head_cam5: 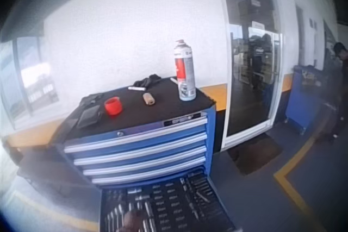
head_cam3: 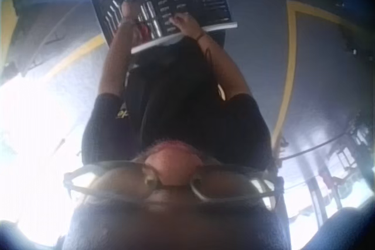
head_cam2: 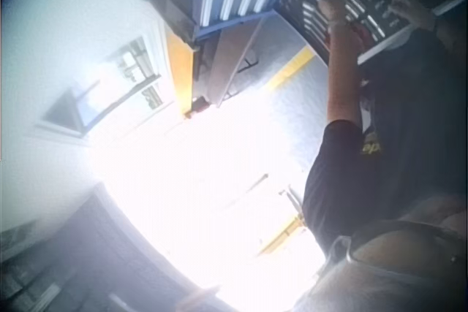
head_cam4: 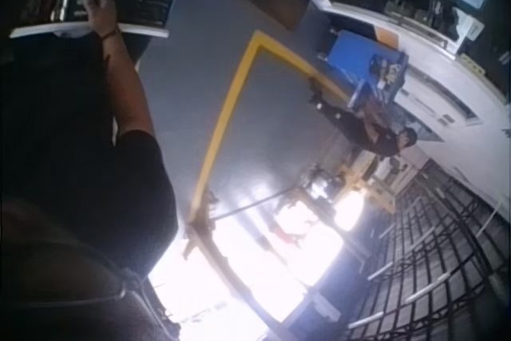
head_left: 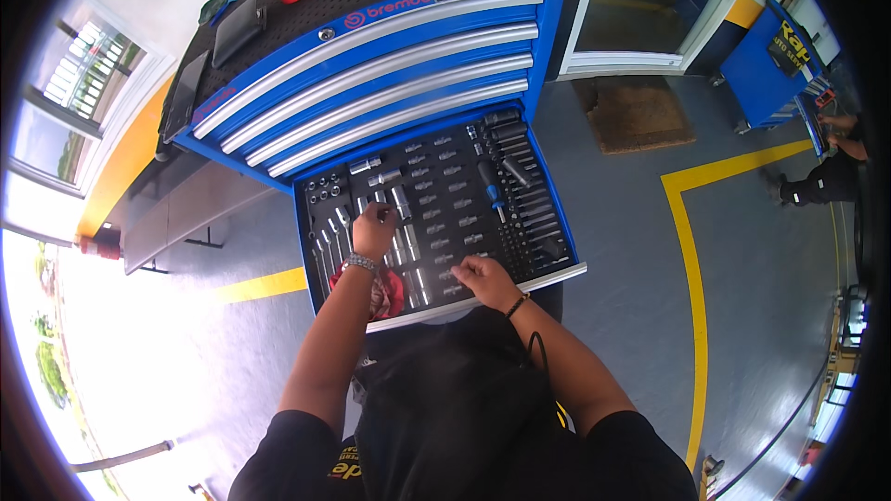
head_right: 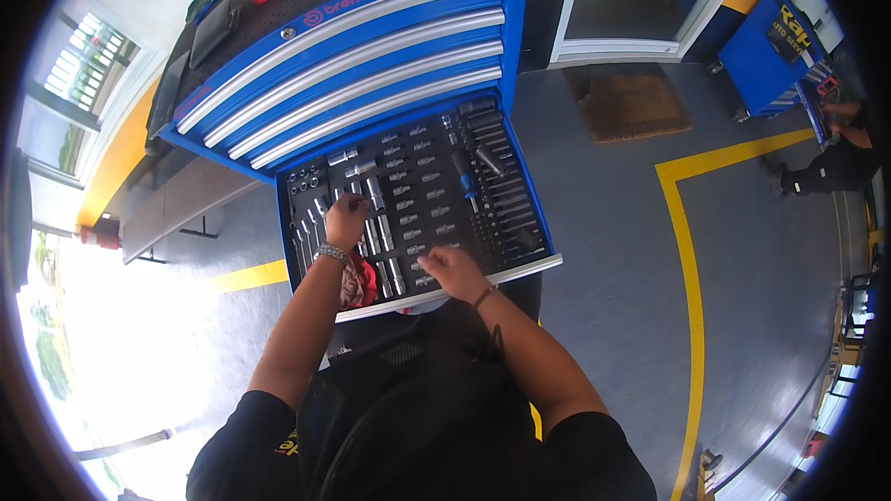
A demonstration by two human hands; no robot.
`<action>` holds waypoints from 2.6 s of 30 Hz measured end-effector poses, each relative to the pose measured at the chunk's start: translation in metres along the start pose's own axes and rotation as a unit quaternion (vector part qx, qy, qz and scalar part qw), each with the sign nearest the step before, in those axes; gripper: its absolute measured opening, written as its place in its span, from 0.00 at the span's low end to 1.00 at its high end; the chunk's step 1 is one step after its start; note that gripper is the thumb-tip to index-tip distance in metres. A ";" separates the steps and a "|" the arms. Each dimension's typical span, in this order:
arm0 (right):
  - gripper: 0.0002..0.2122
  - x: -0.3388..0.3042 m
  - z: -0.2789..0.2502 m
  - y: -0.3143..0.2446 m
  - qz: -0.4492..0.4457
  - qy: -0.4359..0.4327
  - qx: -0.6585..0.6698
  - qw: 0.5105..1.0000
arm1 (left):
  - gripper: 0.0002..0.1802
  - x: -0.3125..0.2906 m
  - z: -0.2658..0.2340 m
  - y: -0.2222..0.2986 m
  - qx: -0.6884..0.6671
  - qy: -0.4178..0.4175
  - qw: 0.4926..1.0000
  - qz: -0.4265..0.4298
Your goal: The person cleans several metal socket wrenches from a tool drawer using a red cloth and a spray can. The person wipes each socket, sprays it with cleaner, and returns it to the drawer.
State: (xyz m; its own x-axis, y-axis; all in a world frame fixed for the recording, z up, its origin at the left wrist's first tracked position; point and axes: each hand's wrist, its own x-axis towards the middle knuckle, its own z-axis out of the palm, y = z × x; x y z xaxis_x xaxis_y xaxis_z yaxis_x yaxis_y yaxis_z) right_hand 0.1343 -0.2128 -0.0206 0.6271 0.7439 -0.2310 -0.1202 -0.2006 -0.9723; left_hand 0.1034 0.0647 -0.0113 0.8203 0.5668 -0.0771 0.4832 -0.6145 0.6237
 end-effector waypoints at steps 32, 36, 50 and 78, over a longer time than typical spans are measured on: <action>0.14 -0.002 0.006 -0.008 0.028 -0.054 -0.038 0.997 | 0.30 0.035 -0.020 0.034 0.313 -0.191 0.908 0.203; 0.13 -0.002 0.007 -0.008 0.025 -0.051 -0.016 0.998 | 0.30 0.036 -0.020 0.051 0.320 -0.223 0.903 0.182; 0.14 -0.006 0.011 -0.005 -0.027 -0.015 -0.093 0.995 | 0.55 0.036 -0.022 0.014 0.201 -0.195 0.949 0.143; 0.15 -0.004 0.013 -0.011 -0.015 -0.025 -0.148 0.989 | 0.50 0.039 -0.029 0.026 0.286 -0.180 0.937 0.084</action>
State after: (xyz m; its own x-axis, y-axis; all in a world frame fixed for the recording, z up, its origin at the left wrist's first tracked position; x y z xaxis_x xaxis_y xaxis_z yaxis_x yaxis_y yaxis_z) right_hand 0.1229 -0.2053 -0.0094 0.5880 0.7809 -0.2108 0.1328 -0.3503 -0.9272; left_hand 0.1394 0.0865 0.0245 0.8997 0.2768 -0.3376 0.3387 -0.9305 0.1397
